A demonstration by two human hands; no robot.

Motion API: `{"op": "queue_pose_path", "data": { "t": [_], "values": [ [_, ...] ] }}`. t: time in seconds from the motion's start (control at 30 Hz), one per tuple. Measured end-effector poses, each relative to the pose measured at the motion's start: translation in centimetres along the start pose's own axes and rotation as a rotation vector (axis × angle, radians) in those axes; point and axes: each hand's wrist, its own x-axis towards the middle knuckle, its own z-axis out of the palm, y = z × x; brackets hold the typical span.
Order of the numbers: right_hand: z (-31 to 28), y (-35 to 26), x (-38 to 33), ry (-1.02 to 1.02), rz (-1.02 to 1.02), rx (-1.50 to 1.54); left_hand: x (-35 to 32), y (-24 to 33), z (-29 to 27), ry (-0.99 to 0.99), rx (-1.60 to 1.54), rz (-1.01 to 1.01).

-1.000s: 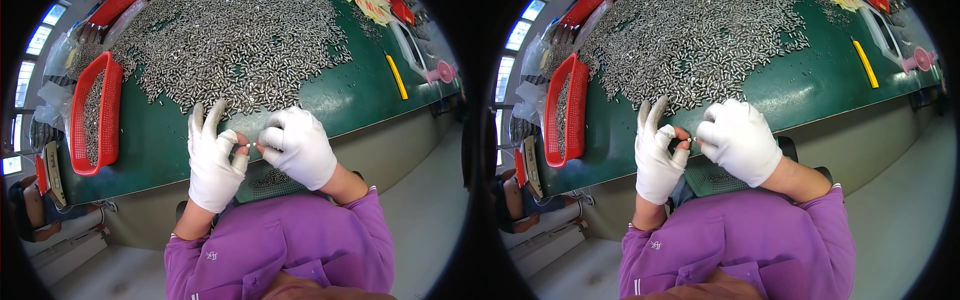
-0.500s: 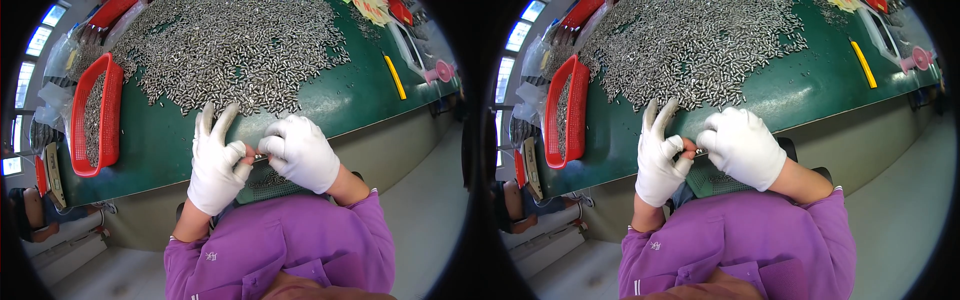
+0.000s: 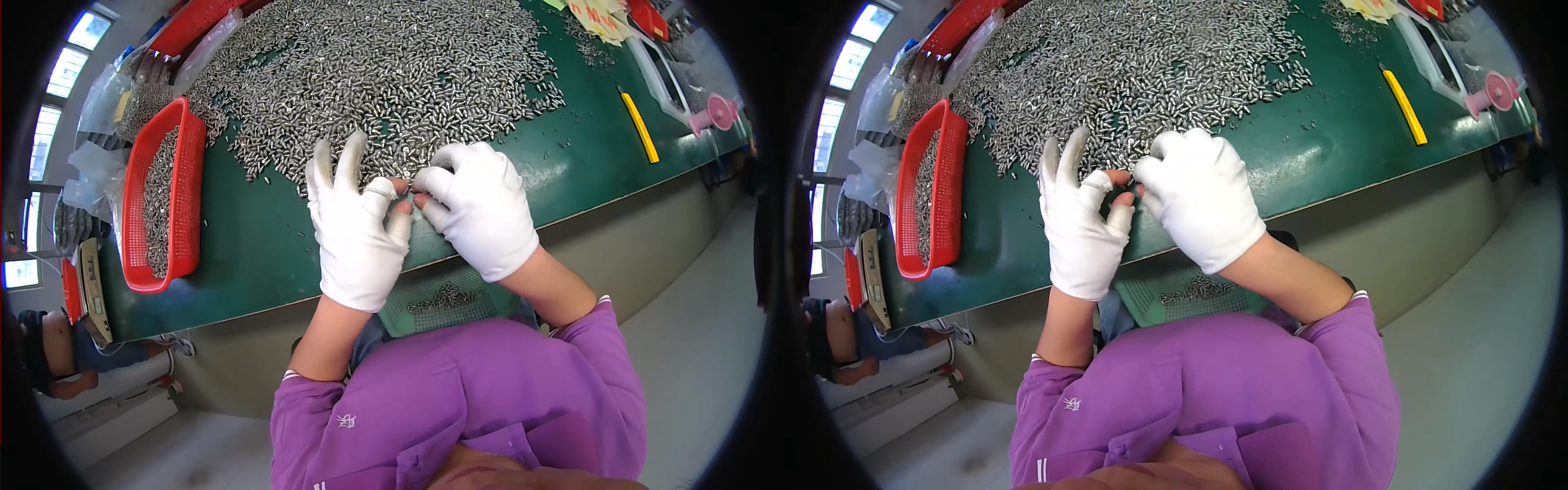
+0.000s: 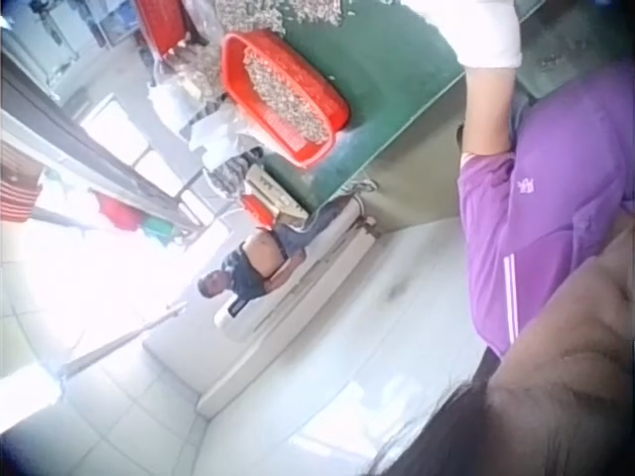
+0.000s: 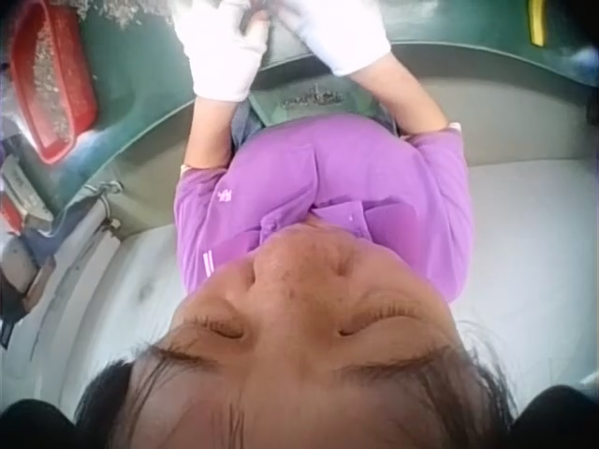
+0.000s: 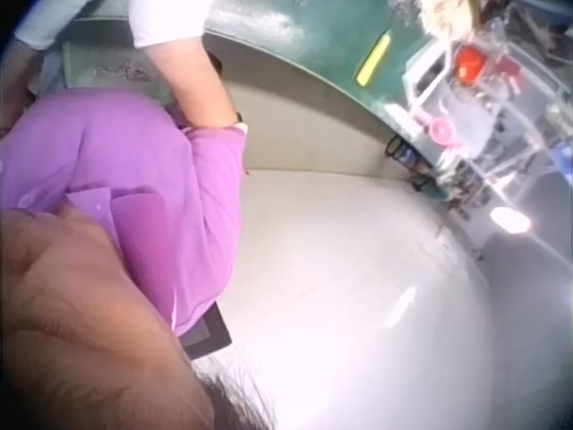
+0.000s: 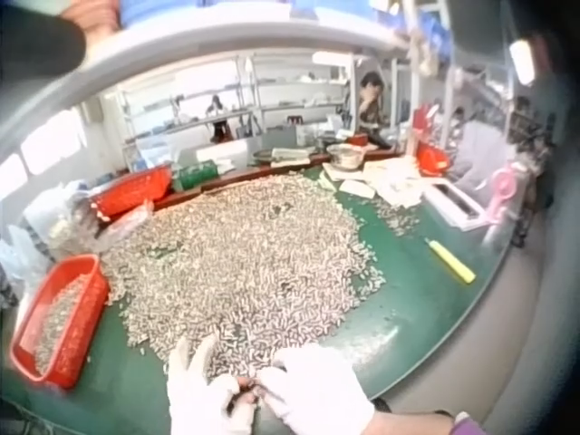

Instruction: Inspecting and sorting a large quantity of small metal pins on a workbench.

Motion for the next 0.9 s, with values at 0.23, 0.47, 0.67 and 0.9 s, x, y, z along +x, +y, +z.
{"op": "queue_pose_path", "data": {
  "t": [0.23, 0.47, 0.67, 0.9],
  "values": [
    [0.1, -0.3, 0.4, -0.080, 0.007, -0.034, 0.4, 0.0, 0.2, -0.036, 0.040, -0.035],
    [-0.1, -0.3, 0.4, -0.083, 0.028, -0.030, 0.4, 0.1, 0.1, -0.038, 0.044, -0.048],
    [-1.9, 0.1, -0.8, 0.020, -0.033, 0.075, 0.3, 0.1, 0.2, -0.011, 0.034, -0.032],
    [-1.3, 0.1, -1.9, -0.141, -0.121, 0.082, -1.8, -0.5, -1.2, 0.005, -0.063, -0.053]
  ]
}}
